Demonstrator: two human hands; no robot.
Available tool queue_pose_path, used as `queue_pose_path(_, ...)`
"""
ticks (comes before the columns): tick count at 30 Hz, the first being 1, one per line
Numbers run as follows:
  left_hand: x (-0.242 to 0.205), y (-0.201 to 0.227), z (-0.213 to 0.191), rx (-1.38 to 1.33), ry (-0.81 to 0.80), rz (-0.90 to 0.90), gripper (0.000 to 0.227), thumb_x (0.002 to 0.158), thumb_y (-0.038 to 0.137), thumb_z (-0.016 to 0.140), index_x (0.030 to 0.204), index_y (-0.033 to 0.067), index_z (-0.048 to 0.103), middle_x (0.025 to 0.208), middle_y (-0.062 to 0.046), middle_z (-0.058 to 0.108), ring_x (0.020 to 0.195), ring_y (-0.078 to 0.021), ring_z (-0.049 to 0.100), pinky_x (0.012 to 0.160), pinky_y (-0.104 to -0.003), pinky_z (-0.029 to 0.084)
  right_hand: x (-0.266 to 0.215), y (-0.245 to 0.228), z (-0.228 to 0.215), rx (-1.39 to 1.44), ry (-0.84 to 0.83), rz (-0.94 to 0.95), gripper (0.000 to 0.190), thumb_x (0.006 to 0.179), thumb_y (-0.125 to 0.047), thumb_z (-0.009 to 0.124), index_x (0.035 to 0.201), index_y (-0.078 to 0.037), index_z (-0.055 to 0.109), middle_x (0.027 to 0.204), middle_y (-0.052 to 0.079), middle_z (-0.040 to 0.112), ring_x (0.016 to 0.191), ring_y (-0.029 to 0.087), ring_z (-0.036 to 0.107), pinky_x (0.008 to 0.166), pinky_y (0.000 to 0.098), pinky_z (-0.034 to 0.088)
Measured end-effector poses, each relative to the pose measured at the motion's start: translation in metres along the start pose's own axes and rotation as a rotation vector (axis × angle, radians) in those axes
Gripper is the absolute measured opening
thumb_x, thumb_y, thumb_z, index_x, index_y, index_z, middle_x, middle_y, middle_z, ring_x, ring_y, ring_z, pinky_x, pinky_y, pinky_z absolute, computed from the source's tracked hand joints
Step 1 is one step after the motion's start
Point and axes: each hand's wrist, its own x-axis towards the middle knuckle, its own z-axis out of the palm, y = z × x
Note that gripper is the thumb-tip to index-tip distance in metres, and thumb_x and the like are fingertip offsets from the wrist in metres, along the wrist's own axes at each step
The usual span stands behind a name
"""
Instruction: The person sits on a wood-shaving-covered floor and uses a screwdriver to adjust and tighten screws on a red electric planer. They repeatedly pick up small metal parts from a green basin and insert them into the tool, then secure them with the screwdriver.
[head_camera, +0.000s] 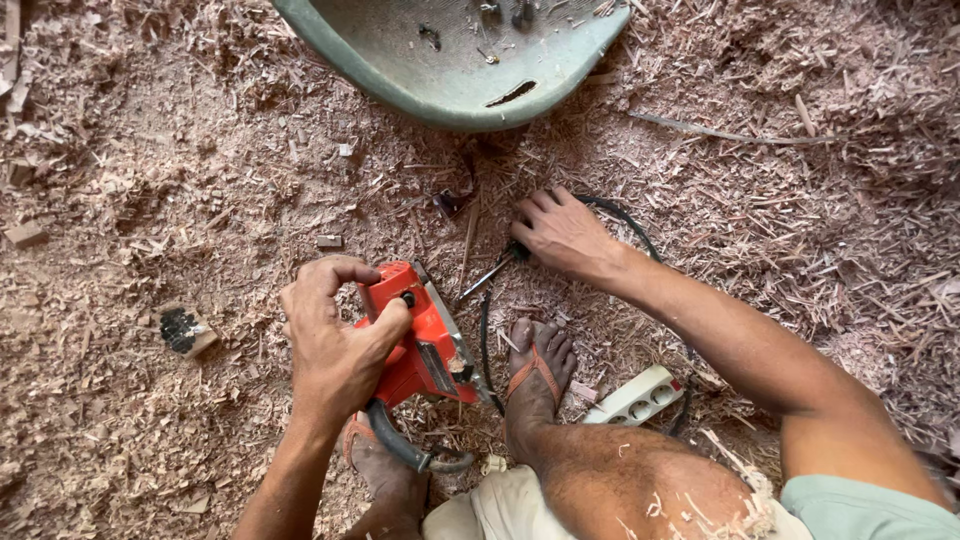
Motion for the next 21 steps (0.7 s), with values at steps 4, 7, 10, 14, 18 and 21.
queue_pose_path(4,0.0,0.0,0.0,-0.023,-0.016,0.02,0.033,0.073,0.018,0.072,0.103,0.0095,0.062,0.112,-0.007,0.061,0.116,-0.0262,0.045,0.098,-0.045,0.043,-0.001,-0.008,-0.039,-0.021,0.13,-0.05,0.021,0.096,-0.019,0.057,0.107,-0.007,0.069,0.107,0.016,0.068,0.096,0.023,0.063,0.086,0.0408,0.052)
queue_pose_path(7,-0.001,-0.002,-0.002,-0.001,-0.029,0.003,0.033,0.072,0.018,0.072,0.102,0.0094,0.062,0.112,-0.007,0.06,0.116,-0.0262,0.045,0.098,-0.045,0.043,-0.01,-0.029,-0.08,0.672,0.46,-0.231,0.016,0.092,-0.019,0.068,0.099,-0.006,0.072,0.09,0.01,0.068,0.08,0.022,0.064,0.07,0.0406,0.054)
queue_pose_path(10,0.0,-0.003,-0.002,-0.002,-0.016,0.009,0.035,0.071,0.018,0.074,0.103,0.0094,0.062,0.111,-0.007,0.061,0.117,-0.0267,0.045,0.099,-0.045,0.043,-0.004,-0.058,-0.112,0.956,0.622,-0.392,0.014,0.097,-0.015,0.071,0.109,-0.008,0.07,0.096,0.006,0.068,0.081,0.016,0.068,0.067,0.0308,0.061)
queue_pose_path(14,-0.002,-0.002,-0.002,-0.002,-0.015,-0.019,0.036,0.071,0.02,0.075,0.103,0.0097,0.063,0.111,-0.007,0.06,0.117,-0.0265,0.046,0.098,-0.044,0.043,0.002,-0.065,-0.127,0.782,0.791,-0.46,0.022,0.098,-0.019,0.072,0.118,-0.011,0.069,0.104,0.005,0.069,0.088,0.019,0.07,0.072,0.0336,0.061)
queue_pose_path(18,-0.002,-0.004,-0.005,-0.01,0.0,0.021,0.035,0.073,0.02,0.075,0.104,0.0092,0.063,0.113,-0.006,0.062,0.118,-0.0266,0.047,0.1,-0.044,0.043,0.003,-0.064,-0.122,0.552,0.895,-0.486,0.028,0.102,-0.014,0.065,0.129,-0.016,0.066,0.112,0.005,0.071,0.093,0.018,0.071,0.075,0.0314,0.061)
queue_pose_path(21,-0.002,-0.007,-0.004,0.005,-0.012,-0.018,0.036,0.073,0.021,0.077,0.104,0.0091,0.063,0.111,-0.008,0.061,0.114,-0.0256,0.049,0.098,-0.043,0.044,0.001,-0.063,-0.114,0.392,0.887,-0.498,0.031,0.103,-0.014,0.064,0.134,-0.014,0.064,0.112,0.005,0.071,0.092,0.016,0.07,0.074,0.0315,0.06)
